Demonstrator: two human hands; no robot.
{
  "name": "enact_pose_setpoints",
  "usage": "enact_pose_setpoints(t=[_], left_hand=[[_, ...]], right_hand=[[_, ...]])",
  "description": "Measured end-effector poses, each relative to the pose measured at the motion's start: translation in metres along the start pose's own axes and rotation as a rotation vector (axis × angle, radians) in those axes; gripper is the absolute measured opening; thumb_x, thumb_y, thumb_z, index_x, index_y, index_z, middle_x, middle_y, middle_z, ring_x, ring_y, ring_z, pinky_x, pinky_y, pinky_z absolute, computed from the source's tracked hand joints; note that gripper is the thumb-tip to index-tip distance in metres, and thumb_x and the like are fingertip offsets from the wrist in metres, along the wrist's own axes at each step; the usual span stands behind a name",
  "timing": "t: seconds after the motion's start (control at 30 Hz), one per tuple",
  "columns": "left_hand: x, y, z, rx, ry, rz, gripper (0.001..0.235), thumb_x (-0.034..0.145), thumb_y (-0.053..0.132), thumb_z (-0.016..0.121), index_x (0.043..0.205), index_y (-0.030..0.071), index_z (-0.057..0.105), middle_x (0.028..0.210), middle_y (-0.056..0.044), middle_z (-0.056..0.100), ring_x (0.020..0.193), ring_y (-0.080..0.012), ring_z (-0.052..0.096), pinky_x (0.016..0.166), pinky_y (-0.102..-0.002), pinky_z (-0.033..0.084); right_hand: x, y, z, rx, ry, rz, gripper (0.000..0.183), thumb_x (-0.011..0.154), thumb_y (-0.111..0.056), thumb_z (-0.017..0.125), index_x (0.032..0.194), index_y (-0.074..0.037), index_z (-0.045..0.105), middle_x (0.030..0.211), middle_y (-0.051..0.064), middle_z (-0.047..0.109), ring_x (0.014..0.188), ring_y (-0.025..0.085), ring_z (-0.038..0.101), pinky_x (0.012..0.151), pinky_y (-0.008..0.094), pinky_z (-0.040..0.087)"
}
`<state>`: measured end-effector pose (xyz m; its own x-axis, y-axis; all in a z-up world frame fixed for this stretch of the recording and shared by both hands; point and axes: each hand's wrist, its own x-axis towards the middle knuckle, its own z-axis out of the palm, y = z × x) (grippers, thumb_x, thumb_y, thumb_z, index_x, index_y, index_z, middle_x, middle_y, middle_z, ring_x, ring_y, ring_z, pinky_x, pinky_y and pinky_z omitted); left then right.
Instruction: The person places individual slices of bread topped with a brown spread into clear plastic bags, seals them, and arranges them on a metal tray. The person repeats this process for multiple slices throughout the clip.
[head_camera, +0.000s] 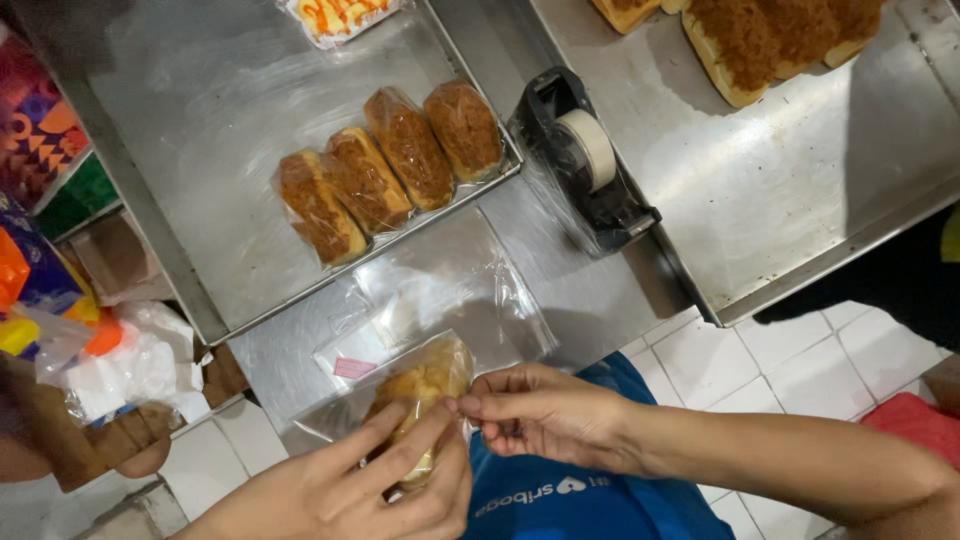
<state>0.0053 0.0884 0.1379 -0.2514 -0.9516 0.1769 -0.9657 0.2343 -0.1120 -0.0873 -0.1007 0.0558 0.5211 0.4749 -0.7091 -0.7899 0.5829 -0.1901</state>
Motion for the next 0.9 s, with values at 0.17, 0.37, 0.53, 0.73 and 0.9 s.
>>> enact_pose_setpoints(t=[0.17, 0.37, 0.53, 0.73, 0.9], left_hand=[[-0.003, -0.004, 0.0, -0.043, 0.018, -0.041, 0.012, 0.089, 0.011, 0.053, 0.101, 0.01, 0.054, 0.11, -0.009, 0.054, 0.111, -0.0281, 0.052, 0.086, -0.034, 0.048], [0.002, -0.008, 0.006, -0.005, 0.114, -0.083, 0.011, 0.086, 0.01, 0.062, 0.094, 0.015, 0.057, 0.106, -0.008, 0.056, 0.104, -0.025, 0.057, 0.085, -0.031, 0.051], [0.004, -0.009, 0.01, -0.042, 0.141, -0.123, 0.005, 0.087, 0.013, 0.061, 0.09, 0.015, 0.058, 0.102, -0.009, 0.055, 0.096, -0.0271, 0.06, 0.074, -0.032, 0.052], [0.007, -0.014, 0.012, -0.009, 0.21, -0.178, 0.01, 0.083, 0.008, 0.065, 0.083, 0.012, 0.056, 0.094, -0.009, 0.054, 0.089, -0.0277, 0.061, 0.067, -0.03, 0.055], [0.003, -0.011, 0.014, 0.005, 0.127, -0.291, 0.005, 0.086, 0.013, 0.058, 0.089, 0.015, 0.054, 0.105, -0.009, 0.052, 0.097, -0.0284, 0.059, 0.063, -0.031, 0.053]], right_hand=[[-0.007, -0.009, 0.0, -0.101, -0.115, -0.016, 0.008, 0.079, -0.01, 0.066, 0.081, -0.006, 0.06, 0.073, 0.001, 0.057, 0.068, 0.008, 0.056, 0.069, 0.018, 0.048], [-0.002, -0.008, 0.001, -0.248, -0.004, -0.047, 0.017, 0.079, -0.015, 0.069, 0.077, -0.007, 0.054, 0.059, 0.006, 0.061, 0.049, 0.009, 0.055, 0.046, 0.016, 0.043], [-0.004, -0.007, 0.002, -0.296, 0.0, -0.037, 0.022, 0.08, -0.021, 0.067, 0.076, -0.01, 0.049, 0.054, 0.004, 0.053, 0.048, 0.01, 0.049, 0.046, 0.019, 0.038], [0.008, 0.008, -0.013, -0.384, -0.087, -0.255, 0.02, 0.08, -0.015, 0.067, 0.078, -0.009, 0.048, 0.062, 0.006, 0.058, 0.055, 0.013, 0.056, 0.052, 0.021, 0.043], [-0.005, 0.004, 0.006, -1.16, 0.193, -1.095, 0.024, 0.089, -0.017, 0.049, 0.111, -0.009, 0.051, 0.105, 0.006, 0.055, 0.096, 0.018, 0.053, 0.068, 0.025, 0.046]])
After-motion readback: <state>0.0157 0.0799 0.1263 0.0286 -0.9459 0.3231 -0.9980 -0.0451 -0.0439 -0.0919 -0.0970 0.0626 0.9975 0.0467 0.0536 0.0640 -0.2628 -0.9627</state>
